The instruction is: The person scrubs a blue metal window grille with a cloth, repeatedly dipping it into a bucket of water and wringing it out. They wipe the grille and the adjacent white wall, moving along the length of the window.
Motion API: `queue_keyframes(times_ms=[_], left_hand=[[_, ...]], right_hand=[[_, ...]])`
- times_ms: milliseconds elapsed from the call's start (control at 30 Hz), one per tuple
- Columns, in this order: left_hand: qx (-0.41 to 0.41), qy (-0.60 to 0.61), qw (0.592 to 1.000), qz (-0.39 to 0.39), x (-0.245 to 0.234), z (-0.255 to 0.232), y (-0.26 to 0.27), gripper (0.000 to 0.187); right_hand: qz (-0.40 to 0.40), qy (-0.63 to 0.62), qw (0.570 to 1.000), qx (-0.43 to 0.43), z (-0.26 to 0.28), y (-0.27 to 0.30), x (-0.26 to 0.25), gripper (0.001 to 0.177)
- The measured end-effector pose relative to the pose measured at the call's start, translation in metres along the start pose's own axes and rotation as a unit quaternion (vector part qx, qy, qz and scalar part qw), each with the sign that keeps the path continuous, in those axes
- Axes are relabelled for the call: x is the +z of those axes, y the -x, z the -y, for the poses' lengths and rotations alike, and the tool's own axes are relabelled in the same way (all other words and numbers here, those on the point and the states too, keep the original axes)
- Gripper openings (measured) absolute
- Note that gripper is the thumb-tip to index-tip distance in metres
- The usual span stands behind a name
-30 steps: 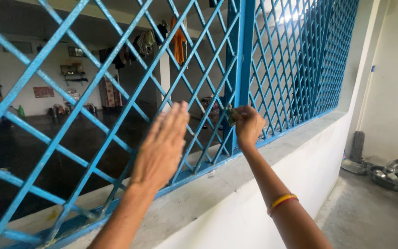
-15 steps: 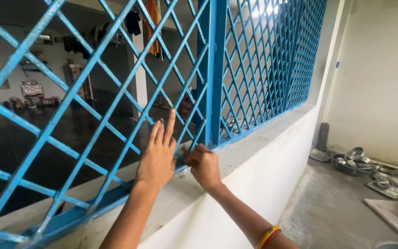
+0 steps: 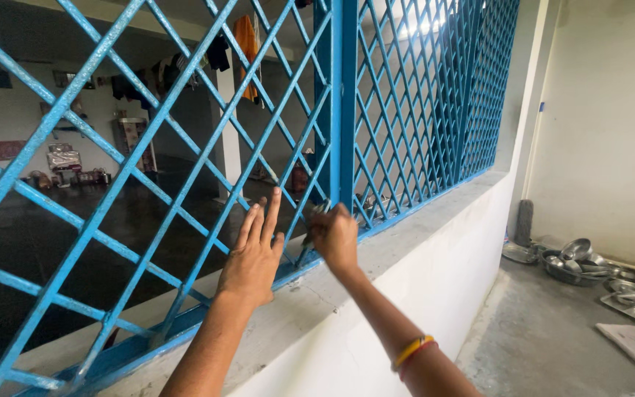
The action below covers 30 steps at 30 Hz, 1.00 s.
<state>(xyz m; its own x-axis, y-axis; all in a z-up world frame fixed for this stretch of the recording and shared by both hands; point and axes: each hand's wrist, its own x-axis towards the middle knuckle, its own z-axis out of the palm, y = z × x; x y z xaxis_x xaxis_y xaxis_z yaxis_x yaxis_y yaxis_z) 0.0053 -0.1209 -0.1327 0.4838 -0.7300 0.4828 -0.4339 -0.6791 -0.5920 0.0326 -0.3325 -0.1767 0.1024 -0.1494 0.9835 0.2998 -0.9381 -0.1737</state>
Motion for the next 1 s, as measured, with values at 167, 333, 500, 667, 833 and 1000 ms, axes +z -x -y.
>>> queue_keyframes(times_ms=[167,333,500,667,833,1000], left_hand=[[-0.008,-0.042,0.999,-0.011,-0.004,-0.003,0.004,0.071],[0.0,0.005,1.0,-0.022,-0.001,-0.001,0.003,0.066],[-0.002,0.011,0.997,-0.074,0.008,0.002,-0.002,0.061],[-0.002,0.043,0.998,-0.056,0.007,0.0,0.001,0.065],[-0.025,0.032,0.996,-0.074,0.004,-0.002,0.003,0.056],[-0.017,0.017,0.997,-0.071,0.007,-0.005,0.009,0.059]], right_hand=[[0.158,-0.058,0.984,0.049,0.019,0.03,-0.01,0.018],[0.003,-0.015,0.99,0.143,-0.014,-0.069,-0.012,0.008],[-0.096,0.021,0.995,-0.001,-0.021,-0.109,-0.001,0.005],[-0.03,-0.085,0.992,0.088,-0.049,-0.037,0.008,0.009],[-0.006,0.055,0.998,0.009,-0.076,0.046,0.001,0.006],[0.023,-0.054,0.98,0.189,-0.067,0.003,-0.004,0.003]])
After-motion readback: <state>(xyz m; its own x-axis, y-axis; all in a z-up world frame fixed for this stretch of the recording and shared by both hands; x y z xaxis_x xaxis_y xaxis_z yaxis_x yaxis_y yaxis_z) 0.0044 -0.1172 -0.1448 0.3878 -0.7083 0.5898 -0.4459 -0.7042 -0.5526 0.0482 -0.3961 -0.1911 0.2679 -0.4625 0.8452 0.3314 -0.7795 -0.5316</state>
